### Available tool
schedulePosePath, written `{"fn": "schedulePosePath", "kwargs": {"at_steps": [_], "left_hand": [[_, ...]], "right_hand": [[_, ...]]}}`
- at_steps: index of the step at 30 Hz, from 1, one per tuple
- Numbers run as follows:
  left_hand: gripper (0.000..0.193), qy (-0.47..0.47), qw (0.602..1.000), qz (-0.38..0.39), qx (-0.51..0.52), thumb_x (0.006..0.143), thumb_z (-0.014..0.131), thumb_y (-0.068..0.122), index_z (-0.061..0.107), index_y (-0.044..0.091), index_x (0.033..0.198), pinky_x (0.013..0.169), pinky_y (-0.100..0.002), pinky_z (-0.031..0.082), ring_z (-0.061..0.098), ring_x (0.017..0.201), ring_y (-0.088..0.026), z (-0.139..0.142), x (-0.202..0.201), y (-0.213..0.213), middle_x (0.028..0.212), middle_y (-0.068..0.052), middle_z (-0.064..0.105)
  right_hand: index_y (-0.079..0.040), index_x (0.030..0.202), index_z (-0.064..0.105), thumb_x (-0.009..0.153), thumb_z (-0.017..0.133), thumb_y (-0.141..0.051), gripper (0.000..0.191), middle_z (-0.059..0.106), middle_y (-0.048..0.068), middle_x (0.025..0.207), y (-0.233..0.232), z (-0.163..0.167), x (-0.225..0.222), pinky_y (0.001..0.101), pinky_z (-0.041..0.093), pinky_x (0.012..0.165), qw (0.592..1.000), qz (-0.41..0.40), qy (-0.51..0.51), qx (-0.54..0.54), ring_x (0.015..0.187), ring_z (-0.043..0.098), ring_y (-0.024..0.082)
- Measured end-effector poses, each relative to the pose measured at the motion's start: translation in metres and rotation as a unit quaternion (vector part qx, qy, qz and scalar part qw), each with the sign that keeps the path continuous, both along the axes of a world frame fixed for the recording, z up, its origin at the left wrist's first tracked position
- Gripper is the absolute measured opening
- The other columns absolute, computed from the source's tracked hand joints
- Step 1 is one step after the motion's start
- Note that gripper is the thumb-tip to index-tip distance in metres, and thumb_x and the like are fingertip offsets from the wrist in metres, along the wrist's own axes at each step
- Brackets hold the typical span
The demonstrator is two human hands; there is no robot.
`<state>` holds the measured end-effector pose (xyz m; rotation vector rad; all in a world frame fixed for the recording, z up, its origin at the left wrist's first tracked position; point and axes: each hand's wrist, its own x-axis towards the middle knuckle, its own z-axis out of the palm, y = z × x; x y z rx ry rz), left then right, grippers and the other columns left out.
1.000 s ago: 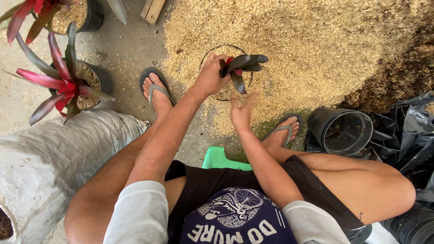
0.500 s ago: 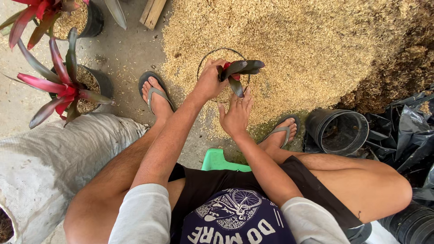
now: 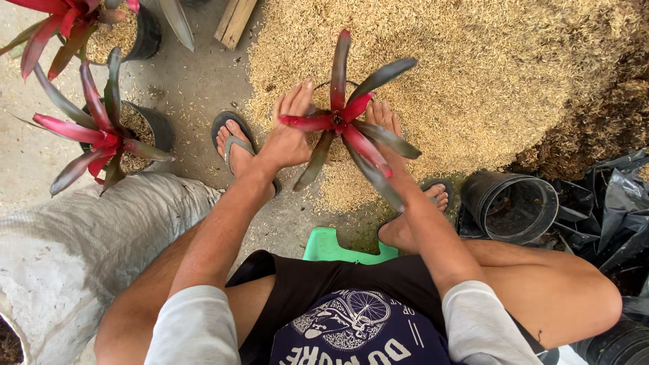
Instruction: The person sits on a low stool in a plant nursery and repots bromeliad plants. They fill a black plastic pot with rice-hull mulch from a pile on the ground, hold the plant upright in the pot, add more mulch around it, and press the media down; at one point they dump old media from a pot back into a bag before refilling it.
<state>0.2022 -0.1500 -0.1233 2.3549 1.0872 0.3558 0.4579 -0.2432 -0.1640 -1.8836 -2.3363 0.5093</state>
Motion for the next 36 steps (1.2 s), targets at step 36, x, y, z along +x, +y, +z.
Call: {"fn": "schedulePosePath", "kwargs": {"at_steps": [36], "left_hand": [[0.061,0.188,0.972,-0.132,-0.040,0.097,0.054,0.043,0.039,0.030,0.155,0.125,-0.065,0.008,0.010,0.159,-0.034,-0.040,0.018,0.009,0.172,-0.002,0.014]], "right_hand": [[-0.016,0.159,0.043,0.095,0.060,-0.036,0.069,0.040,0.012,0.163,0.054,0.029,-0.001,0.0567,0.014,0.127,0.994,0.106,0.012,-0.024,0.156,0.022,0.036]]}}
